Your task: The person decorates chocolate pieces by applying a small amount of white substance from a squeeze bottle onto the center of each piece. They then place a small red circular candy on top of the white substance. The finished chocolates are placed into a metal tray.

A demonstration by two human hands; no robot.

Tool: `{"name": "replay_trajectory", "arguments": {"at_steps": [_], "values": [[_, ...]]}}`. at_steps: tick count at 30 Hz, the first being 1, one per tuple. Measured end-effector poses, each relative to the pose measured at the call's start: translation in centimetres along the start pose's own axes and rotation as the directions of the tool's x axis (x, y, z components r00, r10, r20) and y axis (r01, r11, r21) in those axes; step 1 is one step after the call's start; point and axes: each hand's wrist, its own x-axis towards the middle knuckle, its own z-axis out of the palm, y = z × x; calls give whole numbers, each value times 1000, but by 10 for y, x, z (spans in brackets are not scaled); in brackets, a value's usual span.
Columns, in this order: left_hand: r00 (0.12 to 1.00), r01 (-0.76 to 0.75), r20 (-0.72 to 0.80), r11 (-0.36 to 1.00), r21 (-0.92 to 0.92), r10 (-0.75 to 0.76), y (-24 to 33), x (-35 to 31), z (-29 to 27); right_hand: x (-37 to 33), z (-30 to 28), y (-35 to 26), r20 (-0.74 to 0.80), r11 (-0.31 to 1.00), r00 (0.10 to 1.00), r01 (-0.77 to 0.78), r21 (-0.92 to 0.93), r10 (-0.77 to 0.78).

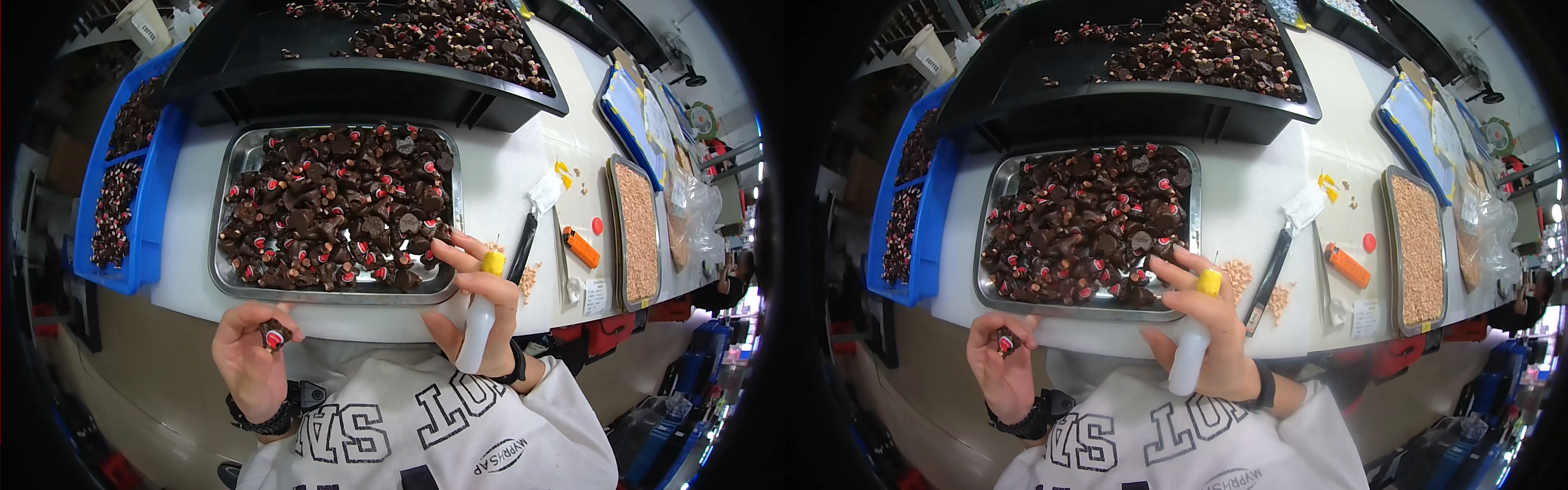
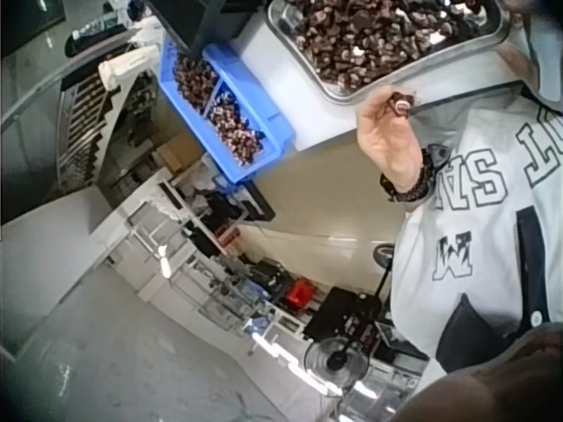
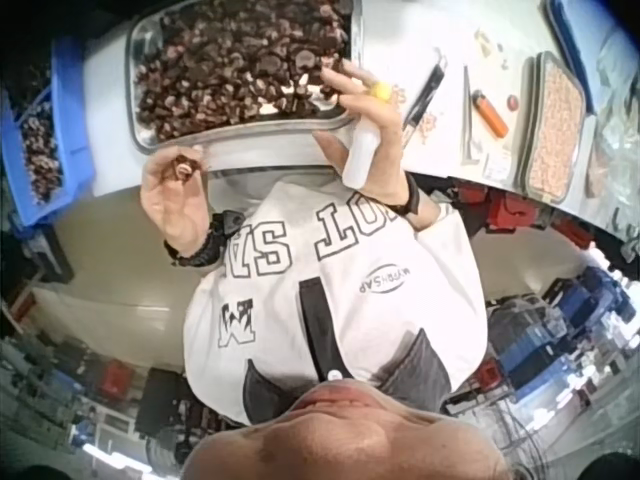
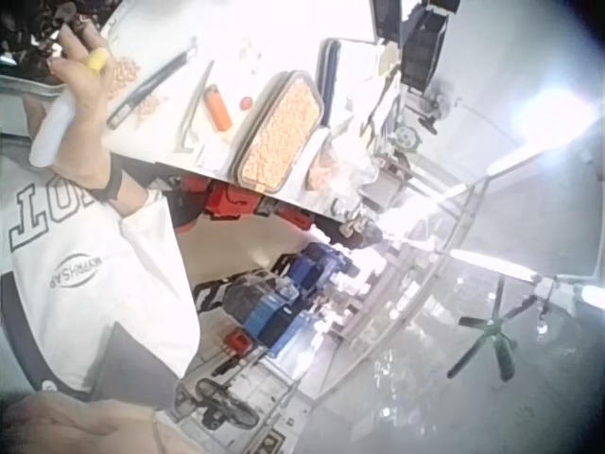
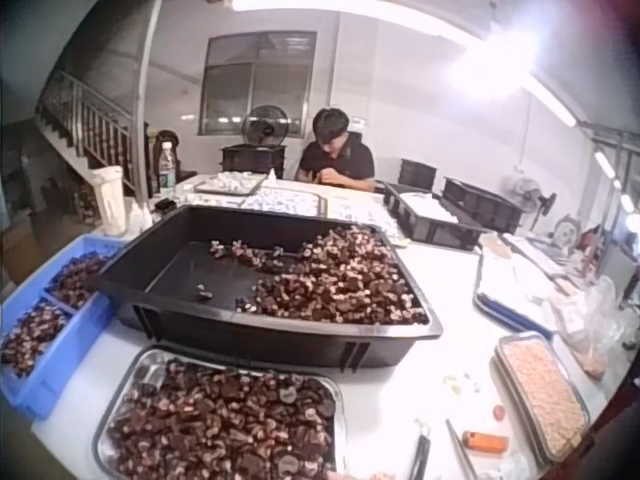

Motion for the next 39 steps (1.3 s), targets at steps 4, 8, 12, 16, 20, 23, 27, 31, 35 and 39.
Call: {"name": "replay_trajectory", "arguments": {"at_steps": [4, 8, 12, 16, 20, 23, 27, 31, 35, 39], "values": [[998, -44, -30, 997, 64, 46, -2, -4, -3, -3, -1, 0, 24, 997, 1000, -1, 80, -1], [996, -61, -58, 997, 56, 65, -4, -5, -3, -4, -1, 4, 59, 992, 998, 16, 128, -23], [997, -43, -61, 997, 70, 48, -4, -4, -3, -6, -1, 3, 68, 990, 998, -2, 142, -8], [992, -91, -76, 992, 92, 98, -17, -9, -2, -7, -5, 8, 98, 981, 995, -24, 192, 5], [985, -135, -100, 988, 69, 142, -24, -6, -3, -11, -4, 14, 83, 971, 996, -37, 236, 18], [980, -158, -112, 986, 59, 164, -27, -7, -3, -12, -4, 18, 118, 971, 993, -40, 237, 13], [983, -155, -77, 979, 134, 166, -27, -7, 0, -10, -2, 19, 149, 980, 989, -44, 195, 15], [982, -171, -52, 976, 135, 179, -24, -3, -4, -7, 5, 15, 128, 978, 991, -69, 196, 44], [974, -198, -72, 962, 186, 214, -30, -8, 7, -7, 0, 20, 46, 968, 999, -1, 250, -11], [975, -185, -82, 961, 206, 205, -31, -10, 11, -8, 0, 22, 9, 961, 1000, 5, 278, -8]]}}
